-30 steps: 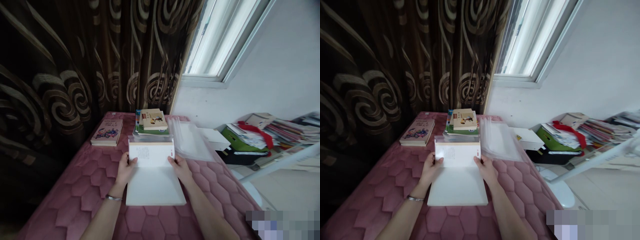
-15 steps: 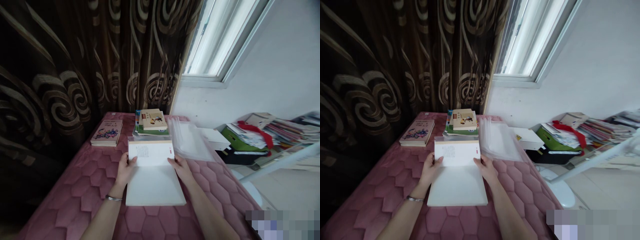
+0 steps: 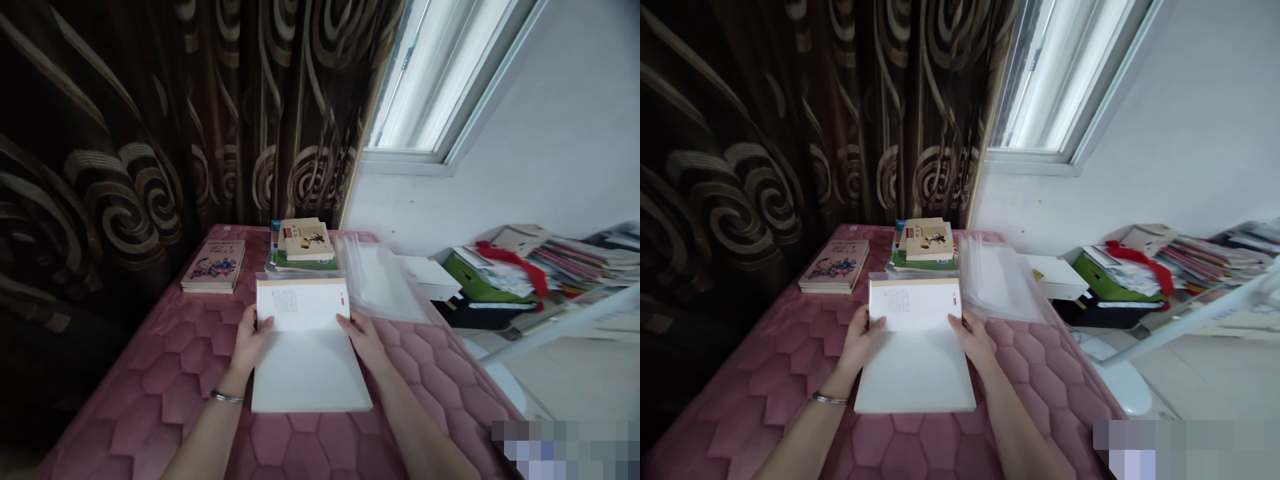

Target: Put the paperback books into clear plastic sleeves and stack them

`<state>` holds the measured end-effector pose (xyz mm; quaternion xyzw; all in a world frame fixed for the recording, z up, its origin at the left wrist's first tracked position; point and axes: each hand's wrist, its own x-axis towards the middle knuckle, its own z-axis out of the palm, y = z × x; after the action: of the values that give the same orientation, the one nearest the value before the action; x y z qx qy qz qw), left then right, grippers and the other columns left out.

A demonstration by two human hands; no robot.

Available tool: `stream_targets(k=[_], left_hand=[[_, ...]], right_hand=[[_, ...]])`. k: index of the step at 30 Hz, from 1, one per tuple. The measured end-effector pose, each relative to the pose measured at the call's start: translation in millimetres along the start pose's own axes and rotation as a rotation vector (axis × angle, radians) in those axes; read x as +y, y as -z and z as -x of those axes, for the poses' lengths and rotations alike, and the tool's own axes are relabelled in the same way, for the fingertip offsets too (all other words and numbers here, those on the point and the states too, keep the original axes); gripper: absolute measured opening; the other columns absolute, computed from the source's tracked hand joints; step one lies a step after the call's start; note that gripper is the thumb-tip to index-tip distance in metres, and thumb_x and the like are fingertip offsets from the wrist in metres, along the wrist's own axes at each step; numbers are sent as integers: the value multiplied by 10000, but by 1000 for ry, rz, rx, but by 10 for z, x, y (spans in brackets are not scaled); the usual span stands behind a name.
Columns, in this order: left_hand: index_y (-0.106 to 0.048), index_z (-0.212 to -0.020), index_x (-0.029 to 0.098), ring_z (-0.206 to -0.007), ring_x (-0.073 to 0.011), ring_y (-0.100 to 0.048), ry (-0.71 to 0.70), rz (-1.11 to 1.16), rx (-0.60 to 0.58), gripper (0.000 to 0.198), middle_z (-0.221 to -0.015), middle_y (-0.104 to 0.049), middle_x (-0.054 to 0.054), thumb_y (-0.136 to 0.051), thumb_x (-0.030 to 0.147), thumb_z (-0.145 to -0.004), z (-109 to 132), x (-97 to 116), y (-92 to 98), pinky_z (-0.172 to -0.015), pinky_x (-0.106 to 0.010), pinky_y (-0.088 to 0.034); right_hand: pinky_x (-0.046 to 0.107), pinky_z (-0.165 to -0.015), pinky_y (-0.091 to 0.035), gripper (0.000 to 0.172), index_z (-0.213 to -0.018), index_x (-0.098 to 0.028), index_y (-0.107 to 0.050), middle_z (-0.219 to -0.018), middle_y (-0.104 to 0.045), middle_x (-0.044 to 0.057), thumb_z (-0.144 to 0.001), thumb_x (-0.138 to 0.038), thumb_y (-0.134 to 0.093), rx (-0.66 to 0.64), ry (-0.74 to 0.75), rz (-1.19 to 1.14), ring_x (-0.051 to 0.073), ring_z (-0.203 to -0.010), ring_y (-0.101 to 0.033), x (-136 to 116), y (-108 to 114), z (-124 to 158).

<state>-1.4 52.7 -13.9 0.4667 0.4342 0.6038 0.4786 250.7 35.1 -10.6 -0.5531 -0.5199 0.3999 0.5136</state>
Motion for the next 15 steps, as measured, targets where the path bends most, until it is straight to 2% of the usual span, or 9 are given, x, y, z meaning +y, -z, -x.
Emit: stream_targets(k=[4, 11, 15], left_hand=[[-575, -901, 190, -792, -159, -646, -8, -66, 18, 313, -874, -714, -18, -727, 357, -684, -12, -26, -1, -746, -281, -492], [-561, -879, 189, -739, -148, -633, 3, -101, 26, 277, -822, -699, -7, -692, 384, -732, -3, -51, -4, -683, -255, -479], [-561, -948, 195, -808, -186, -658, 27, -37, -15, 375, -896, -716, -32, -744, 365, -668, 12, 10, -9, -727, -291, -498]], right_hand=[[259, -514, -331, 376, -732, -200, -601, -583, -532, -22, -726, -576, -609, -24, 11, 14, 140, -542, -443, 57, 18, -18], [266, -515, -336, 426, -645, -211, -509, -551, -468, -25, -796, -609, -501, 43, 29, 202, 152, -550, -447, 117, 0, -33], [260, -490, -315, 441, -607, -223, -462, -518, -415, -42, -765, -631, -513, 76, 16, 188, 139, -515, -407, 50, -21, -11]])
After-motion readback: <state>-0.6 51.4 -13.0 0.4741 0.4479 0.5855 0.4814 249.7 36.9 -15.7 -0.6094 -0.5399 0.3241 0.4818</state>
